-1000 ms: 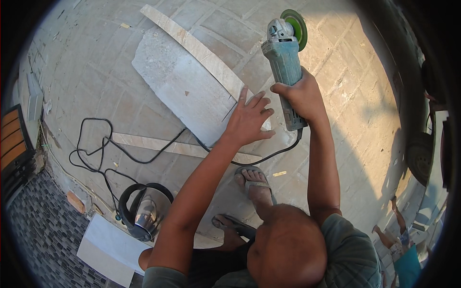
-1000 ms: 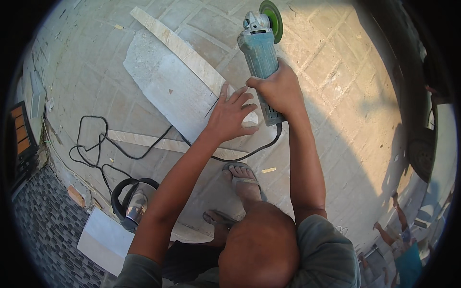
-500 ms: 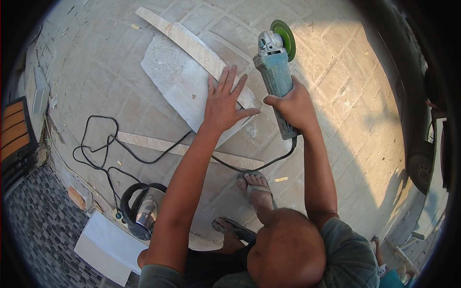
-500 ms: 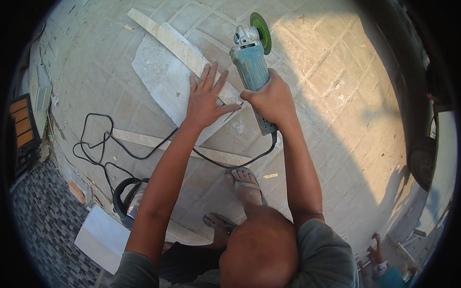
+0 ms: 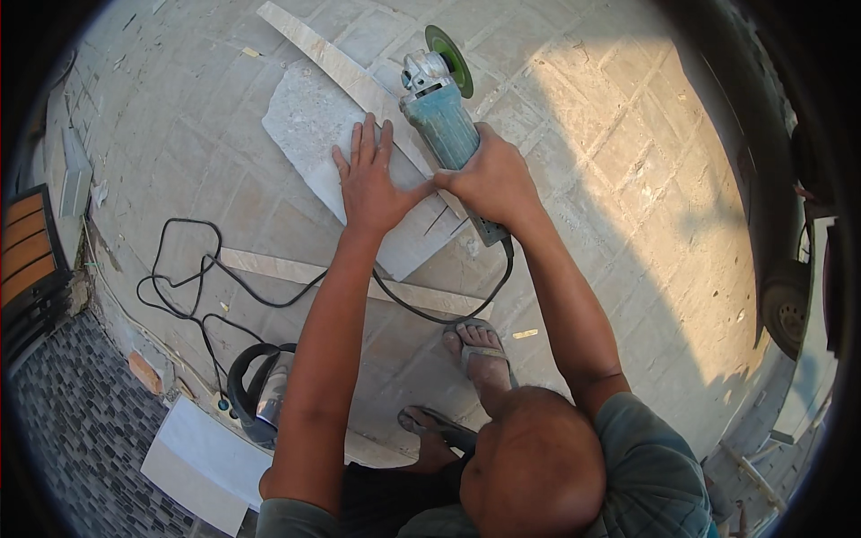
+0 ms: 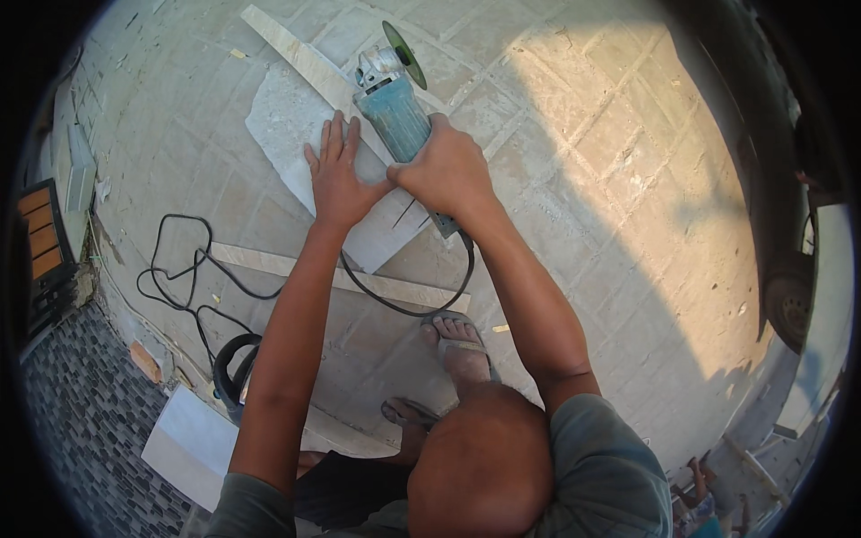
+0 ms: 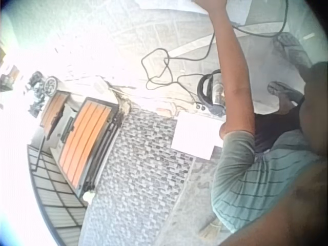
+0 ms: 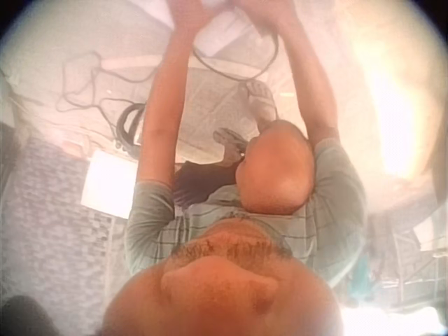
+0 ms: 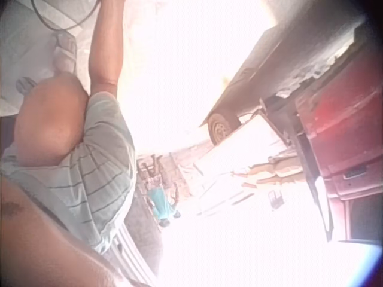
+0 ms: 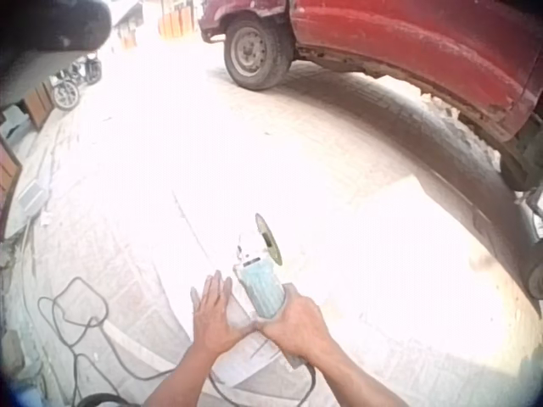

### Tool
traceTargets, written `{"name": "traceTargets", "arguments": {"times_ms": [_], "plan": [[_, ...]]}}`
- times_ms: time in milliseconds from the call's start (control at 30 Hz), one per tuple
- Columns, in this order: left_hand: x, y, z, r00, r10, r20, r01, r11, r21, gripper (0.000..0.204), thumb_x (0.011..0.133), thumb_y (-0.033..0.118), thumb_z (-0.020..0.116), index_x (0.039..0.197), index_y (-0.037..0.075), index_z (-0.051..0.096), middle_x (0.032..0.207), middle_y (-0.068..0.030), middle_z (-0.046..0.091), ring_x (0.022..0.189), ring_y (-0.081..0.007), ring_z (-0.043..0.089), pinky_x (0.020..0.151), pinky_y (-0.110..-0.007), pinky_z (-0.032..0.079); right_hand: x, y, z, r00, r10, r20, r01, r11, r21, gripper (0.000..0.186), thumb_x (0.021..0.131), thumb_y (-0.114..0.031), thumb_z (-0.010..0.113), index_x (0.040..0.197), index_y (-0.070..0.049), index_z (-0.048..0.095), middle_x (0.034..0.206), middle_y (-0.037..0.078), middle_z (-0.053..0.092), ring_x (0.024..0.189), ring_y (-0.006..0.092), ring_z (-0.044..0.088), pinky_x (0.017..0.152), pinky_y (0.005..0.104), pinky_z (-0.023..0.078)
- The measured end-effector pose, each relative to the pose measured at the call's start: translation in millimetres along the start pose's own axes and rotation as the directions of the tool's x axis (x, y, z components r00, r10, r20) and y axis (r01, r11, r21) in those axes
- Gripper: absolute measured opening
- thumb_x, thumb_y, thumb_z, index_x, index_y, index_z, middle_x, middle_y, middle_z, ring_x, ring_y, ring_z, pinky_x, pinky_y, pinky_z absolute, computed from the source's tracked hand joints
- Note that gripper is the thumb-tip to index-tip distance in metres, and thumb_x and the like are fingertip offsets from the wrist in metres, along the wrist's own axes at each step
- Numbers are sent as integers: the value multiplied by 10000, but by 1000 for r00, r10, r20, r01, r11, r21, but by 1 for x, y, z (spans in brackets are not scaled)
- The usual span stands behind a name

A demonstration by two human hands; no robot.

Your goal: The person uses an angle grinder to cut and shape pieces of tile on a paved floor. They hold the tiles steady with one hand while guiding the spinning blade with the other, as another person assists by holding objects on the ground.

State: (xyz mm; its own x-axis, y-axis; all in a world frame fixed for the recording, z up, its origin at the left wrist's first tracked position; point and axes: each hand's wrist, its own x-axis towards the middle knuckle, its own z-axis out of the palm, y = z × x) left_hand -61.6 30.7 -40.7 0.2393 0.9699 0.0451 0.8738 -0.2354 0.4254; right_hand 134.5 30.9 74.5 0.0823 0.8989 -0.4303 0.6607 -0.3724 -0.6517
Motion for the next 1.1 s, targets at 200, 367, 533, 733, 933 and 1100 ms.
{"name": "traceTargets", "arguments": {"times_ms": [200, 367, 533, 733, 933, 1100], "plan": [[1, -12, 1, 998, 41, 57, -38, 998, -45, 1118, 718, 609, 865, 1577, 18, 462, 1727, -213, 287, 1623, -380, 200, 1272, -679, 47, 28, -21, 25, 998, -29, 51, 30, 999, -21, 822, 668, -343, 852, 1279, 141, 591, 1030, 337, 732, 1006, 456, 737, 903, 466, 582], [1, -11, 2, 976, 26, 218, -33, 999, 29, 759, 762, 349, 856, 1447, 132, 611, 1538, -175, 544, 1554, -411, 321, 1272, -678, 71, 52, -38, 50, 993, -71, 97, 74, 997, -27, 643, 703, -334, 832, 1133, 92, 615, 991, 309, 738, 963, 448, 746, 855, 491, 600], [-5, -12, 9, 995, 55, 86, -53, 998, -27, 739, 770, 316, 854, 1433, 119, 592, 1471, -169, 593, 1482, -391, 399, 1260, -598, 171, 60, -54, 58, 989, -114, 96, 116, 993, -12, 640, 719, -329, 824, 1139, 105, 614, 1003, 303, 742, 956, 451, 750, 841, 477, 613], [-3, -4, 4, 996, 84, 9, -83, 995, -61, 893, 739, 375, 890, 1487, 86, 498, 1513, -182, 537, 1463, -402, 395, 1220, -541, 257, 75, -58, 61, 985, -121, 123, 126, 992, -34, 645, 710, -332, 836, 1131, 116, 640, 1021, 301, 746, 976, 439, 755, 852, 464, 618], [-2, -2, 4, 993, 77, -86, -90, 982, -166, 910, 703, 404, 929, 1459, 88, 532, 1458, -149, 591, 1444, -351, 453, 1268, -638, 138, 84, -63, 66, 985, -110, 134, 117, 992, -41, 609, 699, -313, 825, 1103, 119, 679, 1019, 298, 754, 970, 425, 763, 847, 452, 621], [-3, -4, 4, 997, 47, -57, -54, 990, -131, 953, 690, 396, 935, 1480, 85, 504, 1491, -150, 555, 1459, -351, 432, 1279, -640, 124, 87, -66, 63, 979, -88, 184, 98, 994, -46, 574, 697, -310, 814, 1065, 117, 706, 989, 298, 759, 955, 413, 770, 847, 445, 621]]}}
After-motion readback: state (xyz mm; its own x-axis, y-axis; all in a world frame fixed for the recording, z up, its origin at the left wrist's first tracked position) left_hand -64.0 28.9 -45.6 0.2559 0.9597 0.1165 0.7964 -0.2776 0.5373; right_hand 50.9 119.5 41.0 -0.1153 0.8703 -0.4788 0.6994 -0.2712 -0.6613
